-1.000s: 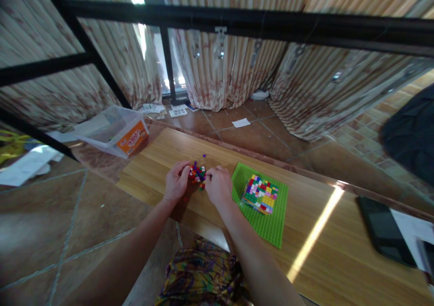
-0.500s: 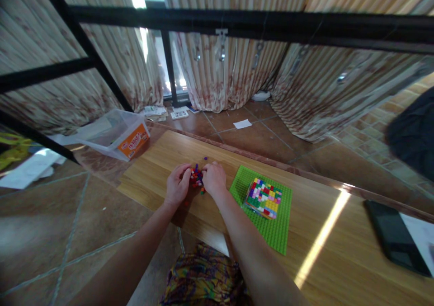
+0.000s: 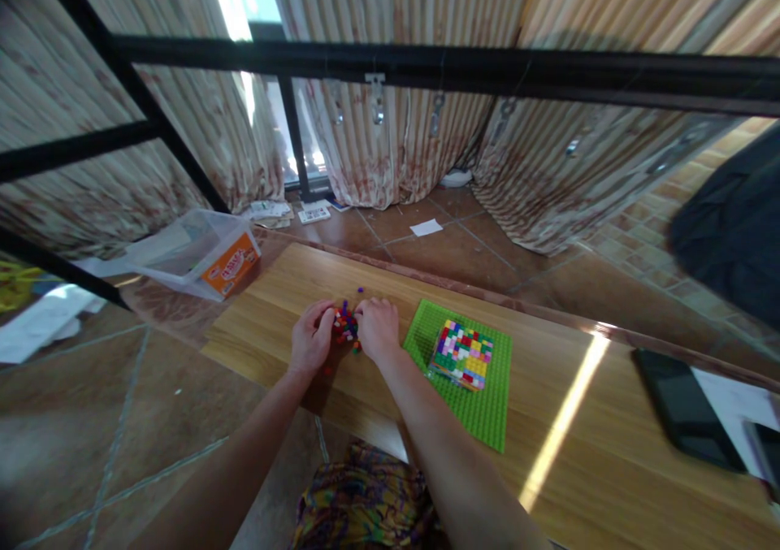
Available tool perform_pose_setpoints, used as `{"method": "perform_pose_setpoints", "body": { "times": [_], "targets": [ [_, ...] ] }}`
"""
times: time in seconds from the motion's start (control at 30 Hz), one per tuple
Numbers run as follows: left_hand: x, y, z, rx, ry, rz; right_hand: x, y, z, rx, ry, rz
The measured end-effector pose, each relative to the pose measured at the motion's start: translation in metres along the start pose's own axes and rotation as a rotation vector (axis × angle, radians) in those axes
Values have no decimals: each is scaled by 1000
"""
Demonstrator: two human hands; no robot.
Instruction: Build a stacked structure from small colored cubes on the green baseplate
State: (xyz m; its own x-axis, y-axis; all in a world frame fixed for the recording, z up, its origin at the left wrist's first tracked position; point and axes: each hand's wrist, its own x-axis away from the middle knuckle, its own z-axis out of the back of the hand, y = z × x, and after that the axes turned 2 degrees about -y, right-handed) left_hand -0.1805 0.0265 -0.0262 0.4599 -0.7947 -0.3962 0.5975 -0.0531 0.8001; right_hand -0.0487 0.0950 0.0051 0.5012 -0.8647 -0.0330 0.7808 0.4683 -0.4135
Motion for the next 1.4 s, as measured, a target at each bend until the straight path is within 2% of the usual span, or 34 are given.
{"method": "perform_pose_setpoints", "body": {
  "times": [0.2, 0.33, 0.4, 0.47, 0.57, 0.67, 0.73, 0.9, 1.03, 1.2, 1.4],
  "targets": [
    [-1, -1, 2, -8, -1, -18, 1, -2, 0, 17, 2, 39],
    [-3, -3, 3, 1, -10, -22, 8, -7, 15, -57, 86, 35],
    [-3, -4, 2, 8, -15, -14, 18, -11, 27, -209, 177, 18],
    [-3, -5, 2, 1, -14, -7, 34, -15, 37, -457, 251, -19],
    [-3, -5, 2, -24, -17, -9, 68, -14, 45, -888, 275, -117],
    [-3, -5, 2, -26, -18, -5, 105, 0, 47, -1165, 285, -237],
    [-4, -6, 2, -23, -10, 3, 128, 15, 51, -1227, 304, -303],
    [-5, -3, 3, -40, -18, 10, 168, 64, 70, -1150, 395, -401],
    [-6, -1, 3, -34, -13, 42, 173, 93, 84, -877, 507, -380],
    [-7, -1, 3, -49, -12, 55, 157, 103, 96, -416, 457, -289],
    [-6, -1, 3, -61, -21, 40, 145, 106, 91, -241, 405, -254]
  ]
}}
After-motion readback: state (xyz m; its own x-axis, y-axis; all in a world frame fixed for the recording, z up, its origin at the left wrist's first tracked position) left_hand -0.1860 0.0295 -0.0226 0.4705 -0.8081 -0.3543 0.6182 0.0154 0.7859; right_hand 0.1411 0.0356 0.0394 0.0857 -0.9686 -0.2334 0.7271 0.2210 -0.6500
